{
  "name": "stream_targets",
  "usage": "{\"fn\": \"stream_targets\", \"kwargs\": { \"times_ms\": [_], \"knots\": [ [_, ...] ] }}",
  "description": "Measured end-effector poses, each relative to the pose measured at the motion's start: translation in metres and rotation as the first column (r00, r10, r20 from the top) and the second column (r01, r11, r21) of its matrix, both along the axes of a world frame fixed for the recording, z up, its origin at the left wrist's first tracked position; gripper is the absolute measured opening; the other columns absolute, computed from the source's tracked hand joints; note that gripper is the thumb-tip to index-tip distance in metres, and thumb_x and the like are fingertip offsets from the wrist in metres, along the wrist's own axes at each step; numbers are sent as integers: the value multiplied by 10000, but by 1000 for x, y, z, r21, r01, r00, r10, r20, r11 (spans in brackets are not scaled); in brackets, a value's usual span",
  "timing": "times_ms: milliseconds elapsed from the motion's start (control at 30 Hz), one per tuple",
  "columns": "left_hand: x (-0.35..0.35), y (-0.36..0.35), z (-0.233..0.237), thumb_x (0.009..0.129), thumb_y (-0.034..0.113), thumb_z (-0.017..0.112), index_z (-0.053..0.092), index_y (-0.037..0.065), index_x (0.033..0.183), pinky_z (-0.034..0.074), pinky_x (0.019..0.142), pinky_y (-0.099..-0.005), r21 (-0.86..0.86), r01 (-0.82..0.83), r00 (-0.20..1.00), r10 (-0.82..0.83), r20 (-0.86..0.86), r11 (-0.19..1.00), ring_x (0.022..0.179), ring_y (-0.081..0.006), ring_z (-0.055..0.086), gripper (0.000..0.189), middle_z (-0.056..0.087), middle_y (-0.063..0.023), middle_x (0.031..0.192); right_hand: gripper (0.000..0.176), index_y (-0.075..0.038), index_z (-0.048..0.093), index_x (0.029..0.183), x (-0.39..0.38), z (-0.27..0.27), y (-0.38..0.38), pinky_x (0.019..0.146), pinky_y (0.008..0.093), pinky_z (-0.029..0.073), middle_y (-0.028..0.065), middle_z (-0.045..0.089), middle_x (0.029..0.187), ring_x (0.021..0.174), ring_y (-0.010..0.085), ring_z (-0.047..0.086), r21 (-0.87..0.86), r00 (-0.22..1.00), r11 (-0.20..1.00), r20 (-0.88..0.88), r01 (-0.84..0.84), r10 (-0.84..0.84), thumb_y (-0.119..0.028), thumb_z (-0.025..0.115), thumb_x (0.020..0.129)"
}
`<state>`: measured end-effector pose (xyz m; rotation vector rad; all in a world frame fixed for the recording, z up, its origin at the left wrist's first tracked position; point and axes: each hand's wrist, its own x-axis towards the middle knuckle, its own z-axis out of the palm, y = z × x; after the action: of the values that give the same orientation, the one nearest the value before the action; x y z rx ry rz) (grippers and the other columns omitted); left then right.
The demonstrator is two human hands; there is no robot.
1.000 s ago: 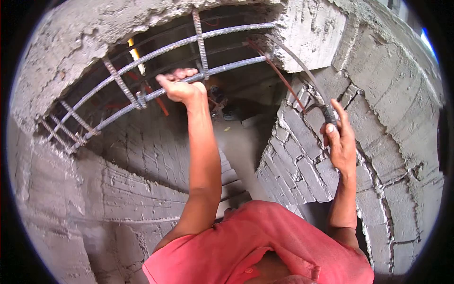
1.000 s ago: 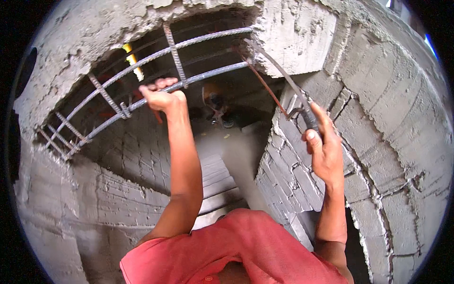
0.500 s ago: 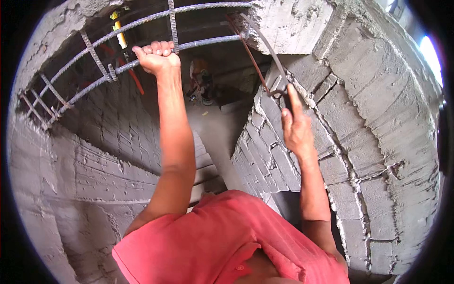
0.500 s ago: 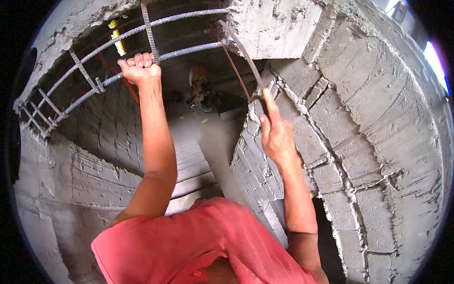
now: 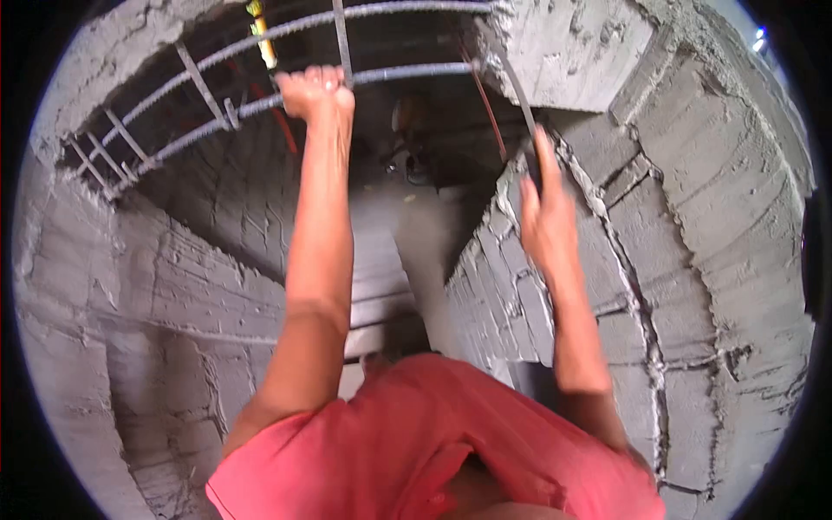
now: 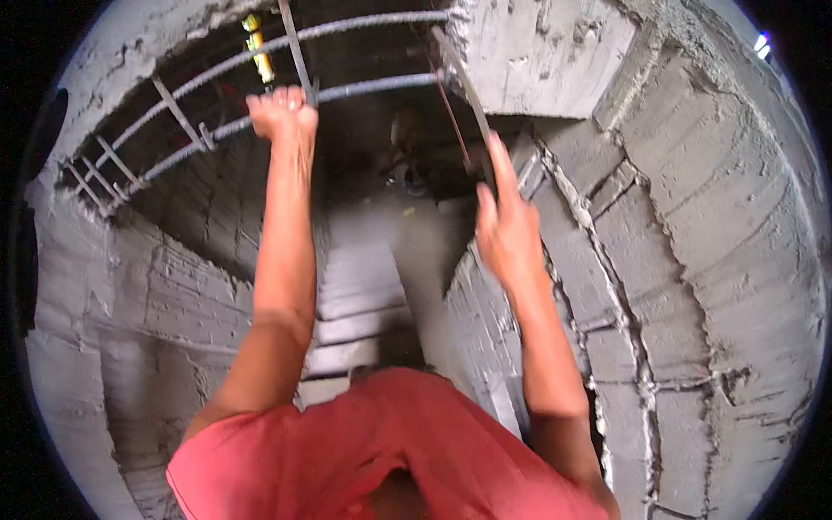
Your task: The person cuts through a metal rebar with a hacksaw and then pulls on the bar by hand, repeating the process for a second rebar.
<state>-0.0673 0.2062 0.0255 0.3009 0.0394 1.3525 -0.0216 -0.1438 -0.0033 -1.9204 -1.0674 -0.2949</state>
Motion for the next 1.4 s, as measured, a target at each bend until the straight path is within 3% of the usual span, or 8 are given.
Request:
{"fn": "stream_targets", "kwargs": {
  "times_ms": [367,567,667,767,900,967,1067,1400],
  "knots": [
    [5,9,-3,989,321,418,223,161,686,230,429,-308,13,-17,1000,18,-11,1000,448,-161,234,394,258,-7,585,638,-118,319,1592,28,-24,20,1001,497,500,256,506,1488,1286,499,505,129,980,989,194,-66,40,-26,532,997],
    [6,-5,5,978,300,420,239,183,689,207,387,-290,-41,-102,994,100,-34,994,432,-136,223,361,293,8,587,605,38,335,1554,-12,-89,-89,1104,459,448,323,542,1438,1332,441,558,-52,990,998,-138,20,-27,2,530,982],
    [16,44,-24,974,260,416,262,179,691,245,423,-296,97,-75,997,74,16,992,453,-137,233,333,299,7,599,622,-65,342,1579,30,-43,12,953,448,539,261,598,1401,1181,476,639,92,932,995,357,27,-58,-47,569,999],
    [10,51,-36,1043,395,479,468,130,659,365,415,-428,9,70,997,-70,15,998,397,-252,421,467,445,-67,494,625,-126,334,1590,30,-34,27,801,487,537,240,590,1398,1042,532,629,96,971,995,240,-9,-14,-58,556,1010],
    [10,15,-3,1078,491,380,327,175,683,268,385,-363,-160,-33,999,29,-30,987,382,-185,282,508,290,-13,514,617,80,266,1569,-9,-79,-59,1205,437,320,342,477,1495,1449,395,445,-78,991,995,120,61,-51,14,479,995],
    [11,16,-9,1064,499,405,307,189,655,250,376,-360,-90,-42,999,45,31,995,377,-179,274,522,270,-6,507,627,82,255,1570,-18,-98,-87,1198,449,330,350,447,1514,1451,416,434,-52,967,997,-245,61,-72,16,486,991],
    [22,33,-20,1052,458,413,272,200,639,246,382,-363,-1,11,994,-11,105,1000,375,-179,271,507,263,-7,505,634,30,260,1585,20,-67,-7,1143,452,398,311,494,1494,1398,423,498,-17,956,999,290,50,-43,-28,531,1015],
    [14,16,-10,1018,413,471,283,197,656,242,367,-365,-143,-113,993,117,21,983,356,-185,282,461,251,-7,494,652,88,263,1560,-9,-141,-91,1123,455,401,369,490,1446,1333,469,523,-68,990,992,101,102,-95,-91,562,1008]
  ]
}}
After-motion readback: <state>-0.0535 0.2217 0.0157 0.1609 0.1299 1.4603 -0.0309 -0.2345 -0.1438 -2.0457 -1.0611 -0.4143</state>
